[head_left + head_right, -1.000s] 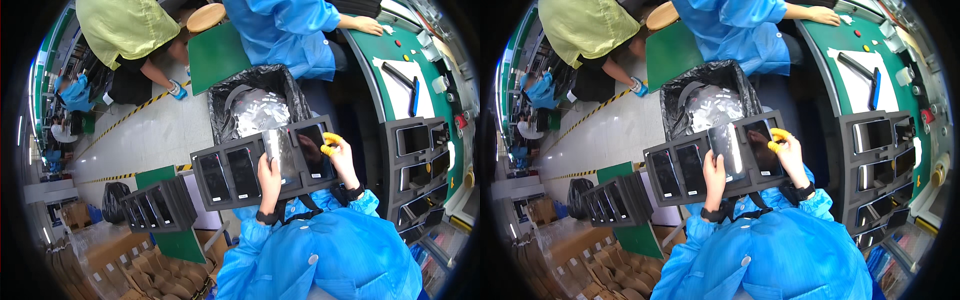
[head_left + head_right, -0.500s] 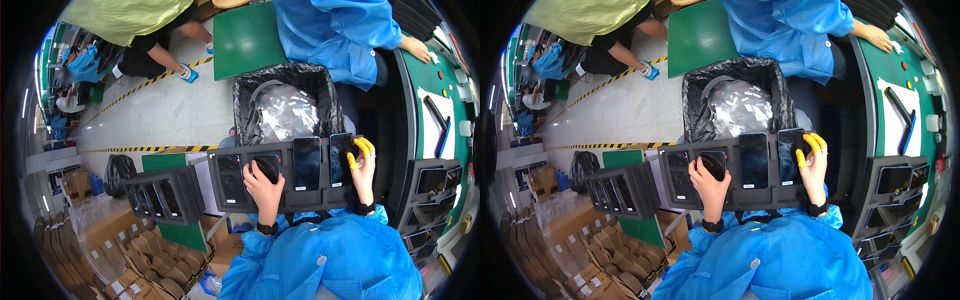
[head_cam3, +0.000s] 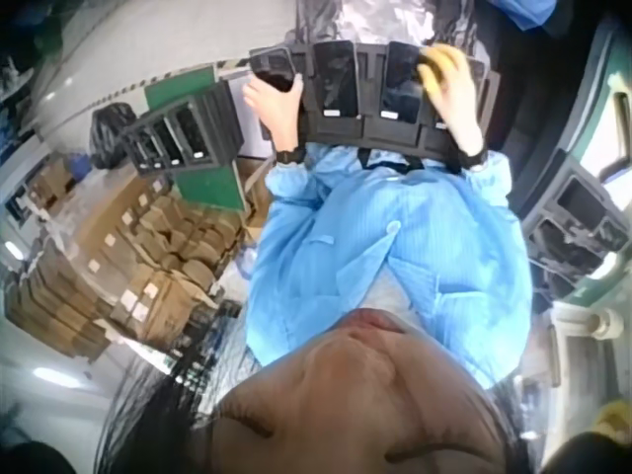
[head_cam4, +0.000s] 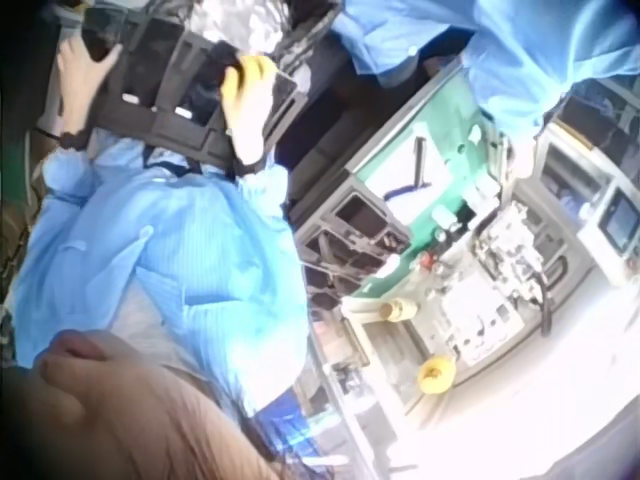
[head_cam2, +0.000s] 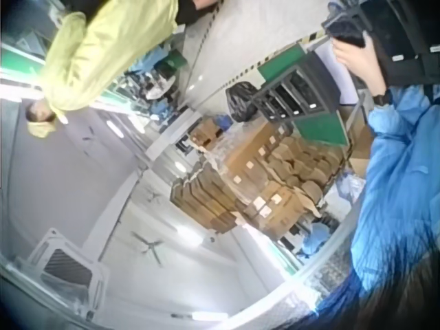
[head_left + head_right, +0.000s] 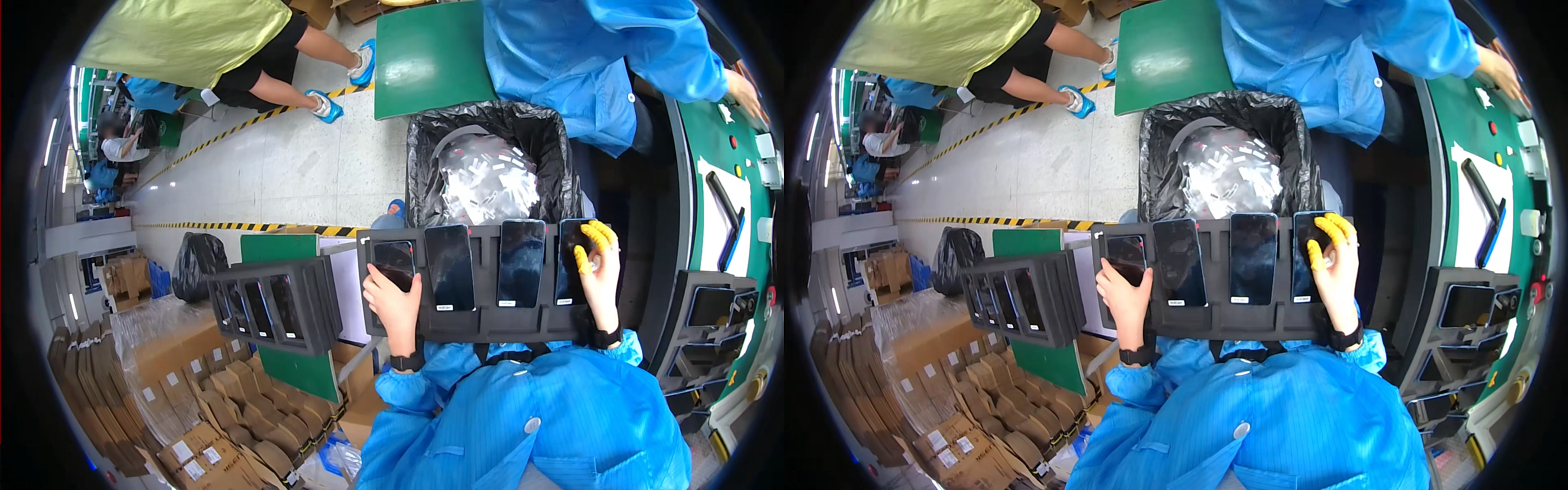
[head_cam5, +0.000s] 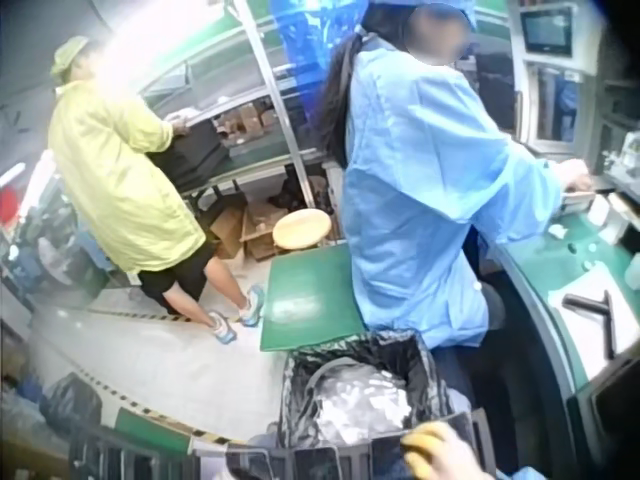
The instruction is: The person is cleaning the screens of several smartphones placed in a tray using a yellow cloth and cleaning fluid.
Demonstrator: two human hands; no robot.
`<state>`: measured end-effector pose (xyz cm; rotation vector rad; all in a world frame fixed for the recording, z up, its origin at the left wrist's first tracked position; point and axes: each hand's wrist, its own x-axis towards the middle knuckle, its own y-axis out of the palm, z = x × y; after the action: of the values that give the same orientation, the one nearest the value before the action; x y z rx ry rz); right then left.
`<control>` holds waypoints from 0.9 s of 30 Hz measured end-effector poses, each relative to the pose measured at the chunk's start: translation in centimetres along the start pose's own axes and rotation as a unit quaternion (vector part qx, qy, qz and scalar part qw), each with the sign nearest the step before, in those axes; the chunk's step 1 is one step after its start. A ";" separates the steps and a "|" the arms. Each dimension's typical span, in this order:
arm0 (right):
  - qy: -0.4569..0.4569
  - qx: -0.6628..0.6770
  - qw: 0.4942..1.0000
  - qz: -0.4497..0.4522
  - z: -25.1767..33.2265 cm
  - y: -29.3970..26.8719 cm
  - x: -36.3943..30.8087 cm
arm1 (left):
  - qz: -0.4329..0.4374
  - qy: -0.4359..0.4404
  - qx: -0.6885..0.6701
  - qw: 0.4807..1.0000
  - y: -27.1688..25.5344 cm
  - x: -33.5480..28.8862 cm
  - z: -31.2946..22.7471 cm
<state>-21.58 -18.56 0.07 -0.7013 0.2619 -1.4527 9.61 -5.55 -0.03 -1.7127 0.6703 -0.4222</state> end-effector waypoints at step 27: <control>-0.351 0.000 0.867 0.353 12.7 9.3 0.2 | 0.038 0.445 -0.002 0.895 -14.5 2.4 4.9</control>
<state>-6.81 -15.58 4.67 -0.9594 -0.0609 -0.4415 17.43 -1.26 12.65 -1.4335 1.3815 -1.1789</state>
